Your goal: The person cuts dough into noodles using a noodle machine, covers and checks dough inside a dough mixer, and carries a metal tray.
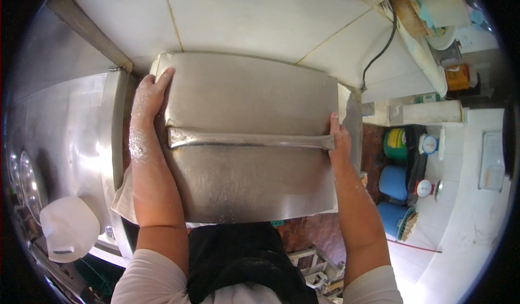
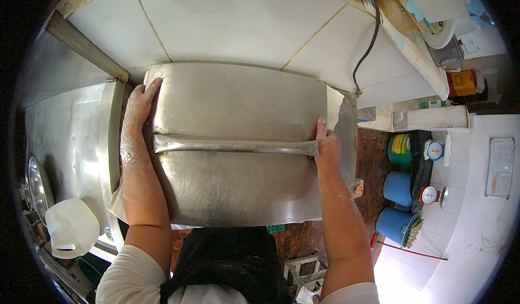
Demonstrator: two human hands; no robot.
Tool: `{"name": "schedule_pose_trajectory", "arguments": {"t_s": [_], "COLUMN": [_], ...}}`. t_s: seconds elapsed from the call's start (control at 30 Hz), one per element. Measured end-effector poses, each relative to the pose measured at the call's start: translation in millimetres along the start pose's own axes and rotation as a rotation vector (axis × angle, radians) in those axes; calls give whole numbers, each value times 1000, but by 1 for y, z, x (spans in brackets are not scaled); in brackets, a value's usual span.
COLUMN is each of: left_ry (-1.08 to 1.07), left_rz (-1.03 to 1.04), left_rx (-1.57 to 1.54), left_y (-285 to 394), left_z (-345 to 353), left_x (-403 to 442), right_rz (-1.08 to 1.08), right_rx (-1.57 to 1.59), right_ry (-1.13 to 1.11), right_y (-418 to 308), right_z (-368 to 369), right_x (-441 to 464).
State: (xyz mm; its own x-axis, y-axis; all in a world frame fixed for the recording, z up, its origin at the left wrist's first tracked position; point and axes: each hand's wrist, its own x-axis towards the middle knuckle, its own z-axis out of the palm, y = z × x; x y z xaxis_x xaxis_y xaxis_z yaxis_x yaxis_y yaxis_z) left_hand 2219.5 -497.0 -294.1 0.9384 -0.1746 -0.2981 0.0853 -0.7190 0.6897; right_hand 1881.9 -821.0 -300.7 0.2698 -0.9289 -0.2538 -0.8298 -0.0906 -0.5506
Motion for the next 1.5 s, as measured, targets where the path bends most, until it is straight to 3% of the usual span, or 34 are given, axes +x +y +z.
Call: {"name": "schedule_pose_trajectory", "arguments": {"t_s": [0.87, 0.97, 1.07, 1.5], "left_ry": [9, -71, 8, -1], "left_rz": [6, -6, -9, -7], "left_rx": [-49, -58, -31, -17], "left_y": [7, 8, -2, -6], "left_z": [-2, -6, 3, 4], "left_x": [-8, -7, 2, 4], "right_rz": [16, -11, -7, 9], "right_rx": [-28, 3, 8, 6], "right_ry": [-15, -7, -1, -7], "right_y": [-4, 4, -1, -10], "right_z": [-1, 2, 0, -3], "right_x": [0, 4, 0, -7]}}
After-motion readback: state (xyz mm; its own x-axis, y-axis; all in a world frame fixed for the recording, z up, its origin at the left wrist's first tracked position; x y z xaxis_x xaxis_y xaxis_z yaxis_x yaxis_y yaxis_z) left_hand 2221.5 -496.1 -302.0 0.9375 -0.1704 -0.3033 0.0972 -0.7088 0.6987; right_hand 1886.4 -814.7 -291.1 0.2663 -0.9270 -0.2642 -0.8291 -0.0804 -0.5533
